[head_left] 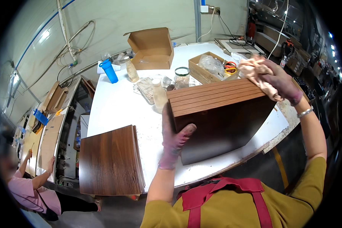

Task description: The person wipes down wooden panels with a cloth and moves them to a stack.

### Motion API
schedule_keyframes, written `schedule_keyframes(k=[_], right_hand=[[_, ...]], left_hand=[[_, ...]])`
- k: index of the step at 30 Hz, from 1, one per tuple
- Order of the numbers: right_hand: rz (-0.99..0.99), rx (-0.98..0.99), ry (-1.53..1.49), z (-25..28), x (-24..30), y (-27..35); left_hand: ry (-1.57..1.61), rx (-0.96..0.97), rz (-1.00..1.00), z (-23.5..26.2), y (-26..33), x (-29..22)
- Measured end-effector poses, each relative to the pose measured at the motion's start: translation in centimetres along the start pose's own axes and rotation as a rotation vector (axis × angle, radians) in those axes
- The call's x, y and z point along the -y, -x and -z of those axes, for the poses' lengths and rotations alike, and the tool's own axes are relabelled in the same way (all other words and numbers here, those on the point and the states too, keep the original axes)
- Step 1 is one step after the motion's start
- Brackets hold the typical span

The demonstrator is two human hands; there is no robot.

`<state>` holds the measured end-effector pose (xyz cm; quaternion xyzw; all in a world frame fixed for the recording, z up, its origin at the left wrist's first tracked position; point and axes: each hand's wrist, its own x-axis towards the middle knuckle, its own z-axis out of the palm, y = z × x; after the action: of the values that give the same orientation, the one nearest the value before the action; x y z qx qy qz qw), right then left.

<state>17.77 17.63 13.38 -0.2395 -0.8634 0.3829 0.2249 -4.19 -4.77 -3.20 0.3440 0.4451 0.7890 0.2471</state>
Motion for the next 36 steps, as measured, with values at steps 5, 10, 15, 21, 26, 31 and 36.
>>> schedule_keyframes(k=[5,10,15,21,26,31,36], right_hand=[[0.189,0.207,-0.002,-7.9,5.2,-2.6],[0.558,0.318,0.227,-14.8,9.9,-5.8],[0.080,0.205,-0.148,-6.8,3.8,-5.5],[0.788,0.073,0.371,-12.9,6.6,-5.3],[0.510,0.394,0.255,-13.4,9.9,-5.1],[-0.026,-0.091,0.268,0.9,-1.6,-1.2],[0.038,-0.121,0.394,-0.3,-0.7,-0.7]], left_hand=[[0.096,-0.080,-0.049,0.0,0.0,0.0],[-0.728,0.222,-0.674,3.2,-4.3,3.6],[0.144,0.017,0.039,1.7,-1.1,1.4],[-0.071,0.039,-0.357,1.1,-1.7,1.6],[0.048,0.057,-0.201,0.4,-1.0,1.0],[-0.100,-0.023,-0.047,2.8,-2.6,6.8],[0.015,-0.018,0.006,1.2,-1.3,3.2]])
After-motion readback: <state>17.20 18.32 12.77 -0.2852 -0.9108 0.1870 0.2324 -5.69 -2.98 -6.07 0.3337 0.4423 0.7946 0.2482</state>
